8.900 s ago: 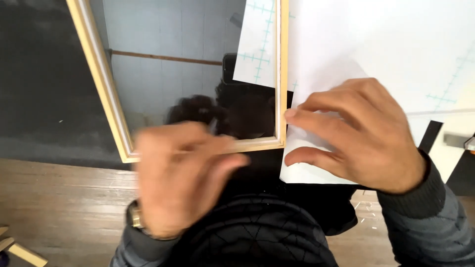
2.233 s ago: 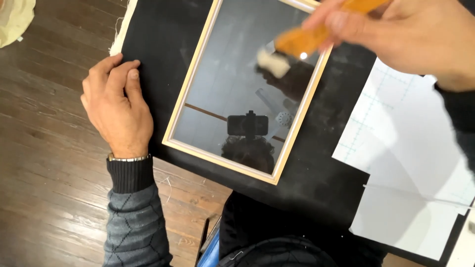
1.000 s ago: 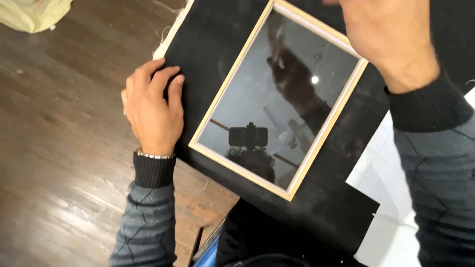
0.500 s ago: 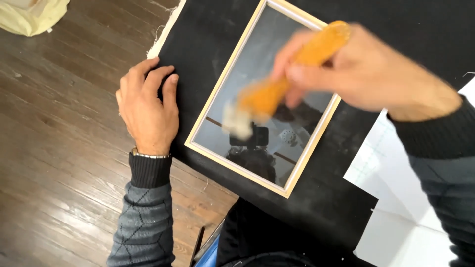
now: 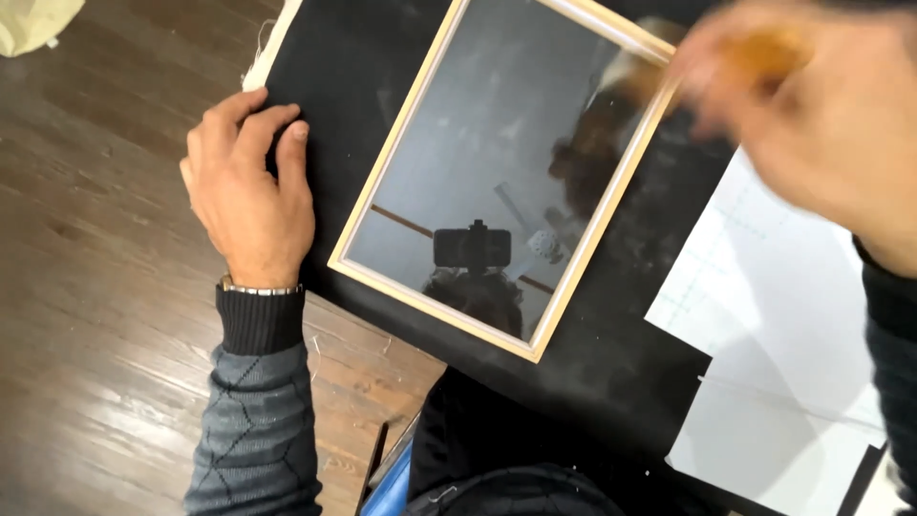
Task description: The recorder is framing a piece of artwork, including cutting materials and cleaning the glass.
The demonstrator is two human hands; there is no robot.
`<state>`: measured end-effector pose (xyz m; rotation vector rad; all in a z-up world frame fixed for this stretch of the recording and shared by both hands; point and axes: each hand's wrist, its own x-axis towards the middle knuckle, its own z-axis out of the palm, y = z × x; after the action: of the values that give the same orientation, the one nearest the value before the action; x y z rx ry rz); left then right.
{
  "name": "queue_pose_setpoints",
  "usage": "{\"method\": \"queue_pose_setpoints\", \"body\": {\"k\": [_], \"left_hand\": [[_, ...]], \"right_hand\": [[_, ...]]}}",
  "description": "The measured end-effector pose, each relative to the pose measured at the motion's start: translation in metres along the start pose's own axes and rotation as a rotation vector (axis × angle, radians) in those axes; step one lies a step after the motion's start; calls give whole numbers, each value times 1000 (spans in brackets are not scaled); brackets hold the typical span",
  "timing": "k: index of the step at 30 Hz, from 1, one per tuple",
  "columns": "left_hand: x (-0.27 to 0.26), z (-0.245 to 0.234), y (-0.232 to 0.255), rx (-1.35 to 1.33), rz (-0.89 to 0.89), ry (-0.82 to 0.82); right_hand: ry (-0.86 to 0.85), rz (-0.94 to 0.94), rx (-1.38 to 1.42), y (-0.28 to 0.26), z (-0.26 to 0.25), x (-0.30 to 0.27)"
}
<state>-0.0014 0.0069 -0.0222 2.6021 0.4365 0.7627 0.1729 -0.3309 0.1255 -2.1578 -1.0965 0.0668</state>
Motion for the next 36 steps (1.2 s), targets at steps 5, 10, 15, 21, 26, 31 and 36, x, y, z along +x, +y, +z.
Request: {"method": "queue_pose_setpoints", "body": {"k": [5,10,15,21,26,31,36], "left_hand": [[-1,0,-4,4,8,-15],[-1,1,-6,8,18,-17],[1,-4,3,-8,48,5],[2,-2,0,-1,35,-7],[3,2,-3,-7,56,18],[-2,0,-4,-14,71,21],[3,1,-2,-32,76,21]], "right_hand": [[-111,472,523,49,-14,-28],[-172,616,-61,6,-7,-26],[-131,363,388,-41,-5,-18],[-716,318,664,-39,1,-43],[-497,543,183,-45,15,-56],[-323,278,449,-46,22,-60],[-447,575,832,-27,23,-61]]}}
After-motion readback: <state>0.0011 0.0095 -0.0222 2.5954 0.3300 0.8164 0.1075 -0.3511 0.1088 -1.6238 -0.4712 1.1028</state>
